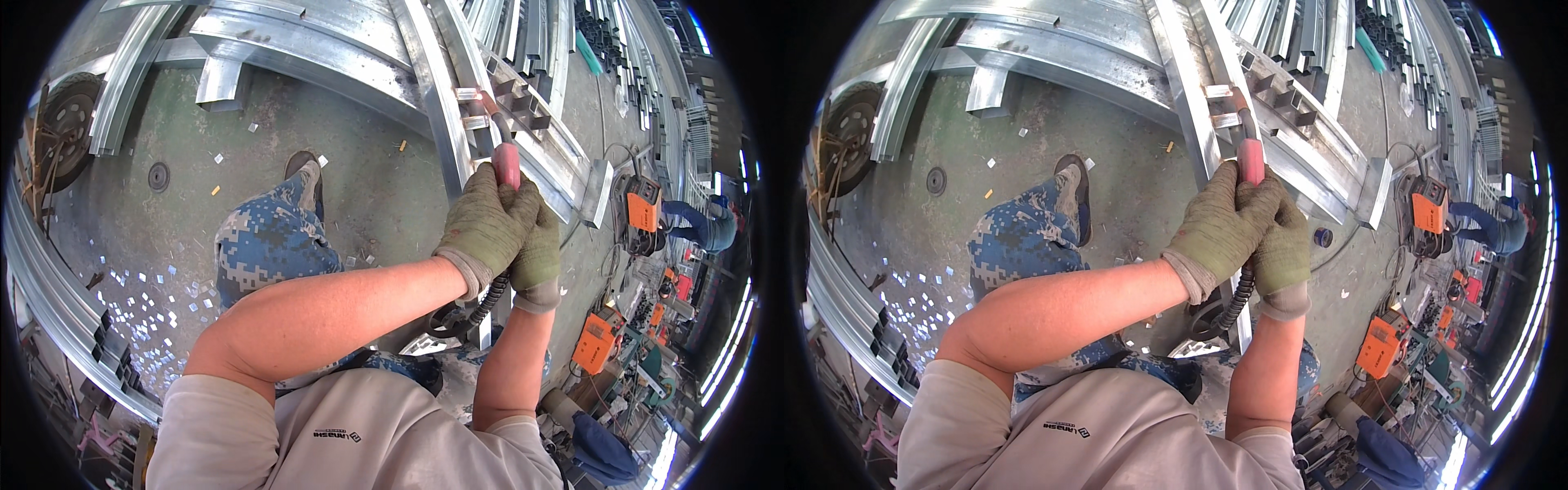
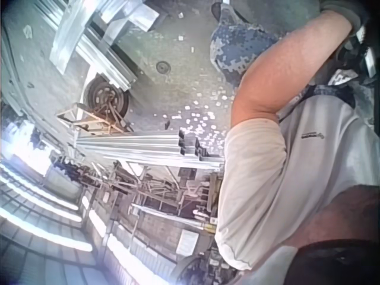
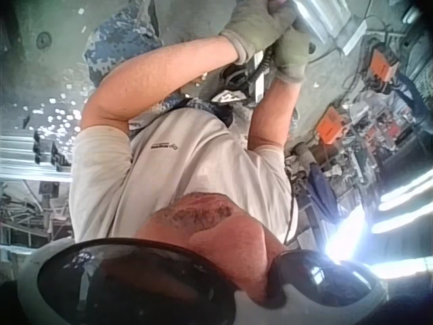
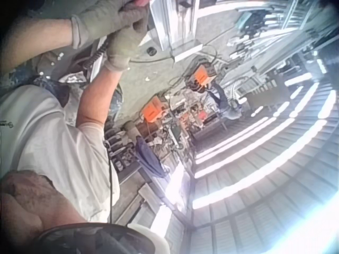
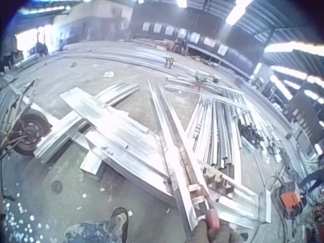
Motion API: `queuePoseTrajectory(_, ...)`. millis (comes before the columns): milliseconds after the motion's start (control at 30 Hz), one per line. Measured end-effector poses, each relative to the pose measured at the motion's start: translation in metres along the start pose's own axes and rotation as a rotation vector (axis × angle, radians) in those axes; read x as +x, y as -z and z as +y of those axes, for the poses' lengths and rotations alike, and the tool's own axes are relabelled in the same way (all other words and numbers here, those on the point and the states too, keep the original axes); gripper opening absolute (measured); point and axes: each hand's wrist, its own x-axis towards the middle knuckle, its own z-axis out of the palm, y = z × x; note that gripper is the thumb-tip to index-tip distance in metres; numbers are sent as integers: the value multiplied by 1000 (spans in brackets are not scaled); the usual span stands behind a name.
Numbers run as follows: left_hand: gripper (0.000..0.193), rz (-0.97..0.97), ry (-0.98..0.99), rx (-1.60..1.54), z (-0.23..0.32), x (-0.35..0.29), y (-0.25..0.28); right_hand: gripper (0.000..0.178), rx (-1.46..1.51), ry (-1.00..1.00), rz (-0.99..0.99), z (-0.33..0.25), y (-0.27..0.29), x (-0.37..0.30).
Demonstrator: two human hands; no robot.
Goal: The person welds a metal frame using a handheld welding torch, creating bright sparks and a blue arc. They reposition the frame multiple times to weld different joints, then set the frame aside and briefly adjust their glove.
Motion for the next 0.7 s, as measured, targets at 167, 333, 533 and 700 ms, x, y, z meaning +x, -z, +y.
queuePoseTrajectory(167,52,7,14,-1,0,4,2,43,-78,12,-42,2,3,9)
queuePoseTrajectory(333,52,34,-4,18,-1,7,1,41,-55,31,-19,7,1,13)
queuePoseTrajectory(533,48,0,-34,18,-3,5,0,43,61,-113,-9,7,9,7)
queuePoseTrajectory(700,37,-208,45,-109,-9,10,1,47,158,-41,46,5,11,-20)
